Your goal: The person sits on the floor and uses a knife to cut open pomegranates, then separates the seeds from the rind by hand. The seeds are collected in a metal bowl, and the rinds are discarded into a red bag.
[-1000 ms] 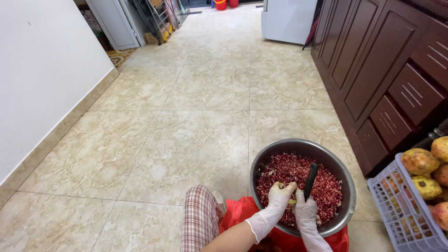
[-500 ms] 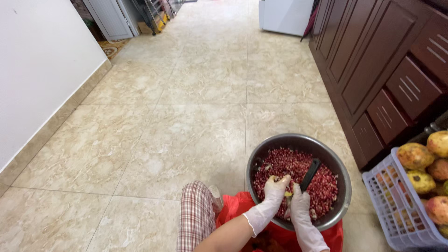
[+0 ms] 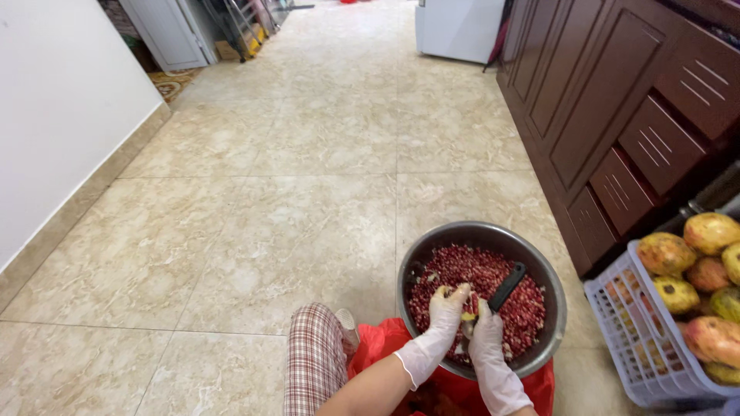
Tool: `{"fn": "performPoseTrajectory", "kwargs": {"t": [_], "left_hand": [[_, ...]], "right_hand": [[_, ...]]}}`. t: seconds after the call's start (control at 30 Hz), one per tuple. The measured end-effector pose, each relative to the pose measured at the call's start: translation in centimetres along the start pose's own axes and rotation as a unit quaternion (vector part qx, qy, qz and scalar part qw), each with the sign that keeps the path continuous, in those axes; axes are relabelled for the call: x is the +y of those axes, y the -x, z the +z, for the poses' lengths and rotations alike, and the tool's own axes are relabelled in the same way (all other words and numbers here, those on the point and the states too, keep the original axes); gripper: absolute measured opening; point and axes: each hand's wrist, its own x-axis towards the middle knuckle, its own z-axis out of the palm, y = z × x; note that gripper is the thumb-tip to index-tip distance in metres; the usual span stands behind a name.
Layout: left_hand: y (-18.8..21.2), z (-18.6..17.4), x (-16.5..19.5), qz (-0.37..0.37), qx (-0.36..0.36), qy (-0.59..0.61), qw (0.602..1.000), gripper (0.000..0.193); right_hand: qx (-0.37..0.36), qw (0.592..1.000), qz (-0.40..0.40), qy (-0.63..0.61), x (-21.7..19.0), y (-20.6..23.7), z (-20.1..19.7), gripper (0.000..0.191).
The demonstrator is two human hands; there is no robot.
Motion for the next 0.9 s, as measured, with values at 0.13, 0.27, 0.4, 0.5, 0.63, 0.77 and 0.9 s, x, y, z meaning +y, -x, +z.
{"fn": "performPoseTrajectory", "kwargs": {"t": [0.13, 0.27, 0.4, 0.5, 0.63, 0.77, 0.9], "left_hand": [[-0.5, -0.2, -0.9, -0.012, -0.013, 0.054, 0.998, 0.024], [-1.1, -0.2, -2.0, -0.004, -0.023, 0.023, 0.999, 0.022], [-1.5, -0.8, -2.9, 0.013, -0.068, 0.002, 0.998, 0.024], [-1.3, -1.9, -3.0, -0.089, -0.080, 0.017, 0.993, 0.025], [-0.8, -2.5, -2.7, -0.095, -0.099, -0.012, 0.990, 0.032], [-0.1, -2.6, -2.5, -0.013, -0.052, -0.169, 0.984, 0.033], [0.2, -3.3, -2.5, -0.005, -0.038, -0.193, 0.981, 0.031]], "right_hand": [[-0.041, 0.998, -0.017, 0.053, 0.1, 0.2, -0.7, 0.042], [-0.102, 0.953, -0.211, 0.192, -0.5, 0.4, -2.5, 0.038], [-0.162, 0.911, -0.290, 0.246, -0.7, 0.4, -4.7, 0.046], [-0.219, 0.974, 0.033, -0.047, -0.4, 0.4, -5.6, 0.037], [-0.208, 0.974, 0.069, -0.051, -0.8, 0.6, -5.4, 0.035], [0.015, 0.981, 0.039, 0.191, -1.6, 1.5, -4.6, 0.021], [-0.022, 0.948, -0.168, 0.270, -1.5, 2.6, -4.4, 0.034]]}}
